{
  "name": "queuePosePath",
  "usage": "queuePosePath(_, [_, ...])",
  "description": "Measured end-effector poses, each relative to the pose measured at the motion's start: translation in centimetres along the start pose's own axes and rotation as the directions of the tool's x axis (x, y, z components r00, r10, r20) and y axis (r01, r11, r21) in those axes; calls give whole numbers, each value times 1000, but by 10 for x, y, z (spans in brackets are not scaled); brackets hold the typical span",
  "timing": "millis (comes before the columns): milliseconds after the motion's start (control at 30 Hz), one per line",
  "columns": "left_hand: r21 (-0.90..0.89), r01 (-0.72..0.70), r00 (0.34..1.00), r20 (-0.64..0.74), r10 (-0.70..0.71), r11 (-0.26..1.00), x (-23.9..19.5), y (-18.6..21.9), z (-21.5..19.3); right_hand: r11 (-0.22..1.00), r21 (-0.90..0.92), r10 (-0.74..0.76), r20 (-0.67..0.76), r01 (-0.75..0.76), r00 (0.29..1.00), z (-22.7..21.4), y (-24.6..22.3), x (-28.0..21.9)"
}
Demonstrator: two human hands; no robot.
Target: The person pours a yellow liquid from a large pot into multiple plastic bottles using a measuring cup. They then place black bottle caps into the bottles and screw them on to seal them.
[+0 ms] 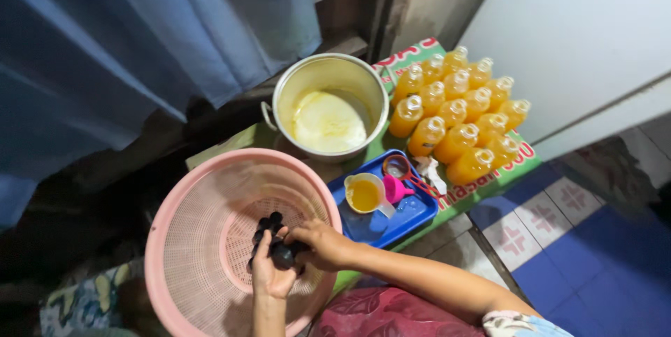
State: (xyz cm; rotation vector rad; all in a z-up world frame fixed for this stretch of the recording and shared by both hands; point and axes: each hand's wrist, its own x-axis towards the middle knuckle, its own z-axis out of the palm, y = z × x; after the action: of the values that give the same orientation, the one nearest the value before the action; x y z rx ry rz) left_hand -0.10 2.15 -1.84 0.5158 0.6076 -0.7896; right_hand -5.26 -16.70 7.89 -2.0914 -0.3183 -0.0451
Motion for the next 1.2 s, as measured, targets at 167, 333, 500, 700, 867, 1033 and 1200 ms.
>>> queuePosePath(167, [92,14,999,-32,-11,996,-9,8,4,994,-92,65,-12,-66,998,17,0,-4])
queuePosePath(333, [87,38,995,-97,-29,996,9,8,-22,992,-89,88,-63,-94,994,32,-1,-9])
queuePosePath(500, [92,162,983,-99,-153,982,31,11,-64,979,-85,176,-94,-184,980,41,-1,-11])
queuePosePath(700, [98,233,968,-120,-221,968,39,2,-75,974,-46,220,-9,-221,975,29,-8,-6])
queuePosePath(867, [141,-23,999,-35,28,990,19,-12,-33,995,-29,97,22,-96,995,3,-26,-4])
queuePosePath(1033, [98,-40,993,110,29,994,2,-25,26,1000,-16,7,-127,-9,992,-34,-37,-13])
queuePosePath(1200, [153,72,989,114,-90,986,7,-58,84,999,32,47,-227,-41,973,-74,-19,-39])
